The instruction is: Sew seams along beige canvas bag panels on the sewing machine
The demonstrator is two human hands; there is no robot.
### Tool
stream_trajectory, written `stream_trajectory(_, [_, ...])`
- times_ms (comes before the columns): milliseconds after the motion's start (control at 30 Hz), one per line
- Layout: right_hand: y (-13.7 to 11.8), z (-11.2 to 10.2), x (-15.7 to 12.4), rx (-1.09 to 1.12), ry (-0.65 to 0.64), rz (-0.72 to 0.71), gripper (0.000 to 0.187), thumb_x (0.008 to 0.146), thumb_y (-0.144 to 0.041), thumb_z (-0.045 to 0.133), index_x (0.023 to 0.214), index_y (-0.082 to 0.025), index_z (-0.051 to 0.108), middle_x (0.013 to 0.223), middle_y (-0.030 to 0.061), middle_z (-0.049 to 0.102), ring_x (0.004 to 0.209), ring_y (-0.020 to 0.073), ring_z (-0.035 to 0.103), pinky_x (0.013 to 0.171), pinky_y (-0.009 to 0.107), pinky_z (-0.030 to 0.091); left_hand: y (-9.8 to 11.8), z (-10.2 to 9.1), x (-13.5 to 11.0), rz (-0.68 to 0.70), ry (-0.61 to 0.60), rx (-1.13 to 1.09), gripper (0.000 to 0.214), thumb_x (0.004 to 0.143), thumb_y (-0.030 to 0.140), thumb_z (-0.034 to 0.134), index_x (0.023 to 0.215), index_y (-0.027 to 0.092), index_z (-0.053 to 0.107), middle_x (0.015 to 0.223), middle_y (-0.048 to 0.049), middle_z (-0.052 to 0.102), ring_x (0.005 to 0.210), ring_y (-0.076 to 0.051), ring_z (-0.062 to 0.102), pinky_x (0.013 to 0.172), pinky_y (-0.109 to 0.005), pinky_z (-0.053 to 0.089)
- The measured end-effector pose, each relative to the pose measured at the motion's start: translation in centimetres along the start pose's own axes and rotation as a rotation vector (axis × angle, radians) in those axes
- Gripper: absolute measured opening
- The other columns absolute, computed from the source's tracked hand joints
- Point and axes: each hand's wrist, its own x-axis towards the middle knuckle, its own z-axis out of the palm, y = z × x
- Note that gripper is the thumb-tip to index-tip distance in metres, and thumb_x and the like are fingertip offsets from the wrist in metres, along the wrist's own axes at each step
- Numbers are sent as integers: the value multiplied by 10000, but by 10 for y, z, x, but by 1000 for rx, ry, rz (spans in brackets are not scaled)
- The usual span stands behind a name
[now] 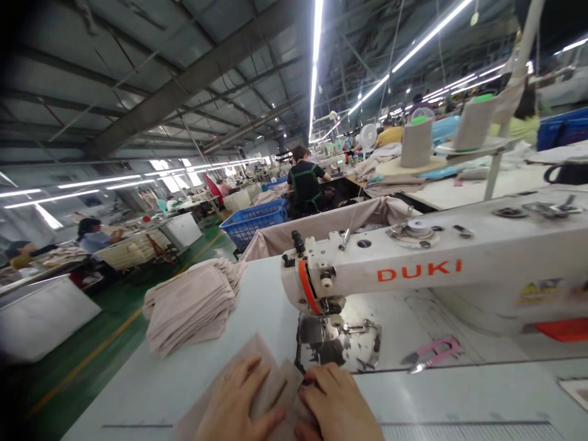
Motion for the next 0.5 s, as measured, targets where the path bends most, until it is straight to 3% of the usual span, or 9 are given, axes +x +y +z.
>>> stream_trajectory(133, [-4,-3,-2,85,45,-5,151,798,-102,740,888,-211,685,1048,19,676,1002,230,586,908,365,454,29,-7,0,57,13,-76,347,729,220,688,1073,185,722,1119,-123,690,1084,-295,633,968,-386,495])
stream_trajectory(233, [-10,-12,-4,191,110,-8,136,824,-75,674,847,-209,683,1081,37,667,1040,218,588,924,333,457,41,-15,1,26,-12,-216,192,745,127,565,847,177,720,893,-68,692,851,-232,655,788,-319,501])
stream_trajectory(300, [-17,-24,-3,240,158,-3,130,816,-86,655,843,-210,686,1215,64,644,1162,249,557,1002,362,431,44,-26,2,-15,-69,-485,167,752,139,547,789,170,706,789,-38,687,749,-200,639,704,-286,484])
stream_trajectory(367, [-26,-40,-1,284,175,7,108,833,-127,635,866,-213,690,1253,77,644,1199,267,548,1032,388,410,46,-41,1,-66,-127,-862,161,748,197,600,848,157,719,785,-34,712,773,-203,658,717,-275,493])
stream_trajectory(433, [-37,-58,2,337,143,48,92,857,-169,616,881,-216,692,1109,61,700,1088,246,603,958,359,438,49,-56,-2,-113,-155,-1166,248,747,294,693,941,144,733,827,-49,740,827,-222,681,754,-285,510])
stream_trajectory(500, [-47,-74,5,375,86,122,84,856,-195,617,876,-218,696,935,23,714,939,210,632,833,303,451,52,-68,-6,-146,-147,-1303,354,732,414,778,959,143,747,827,-60,748,831,-233,688,762,-297,518])
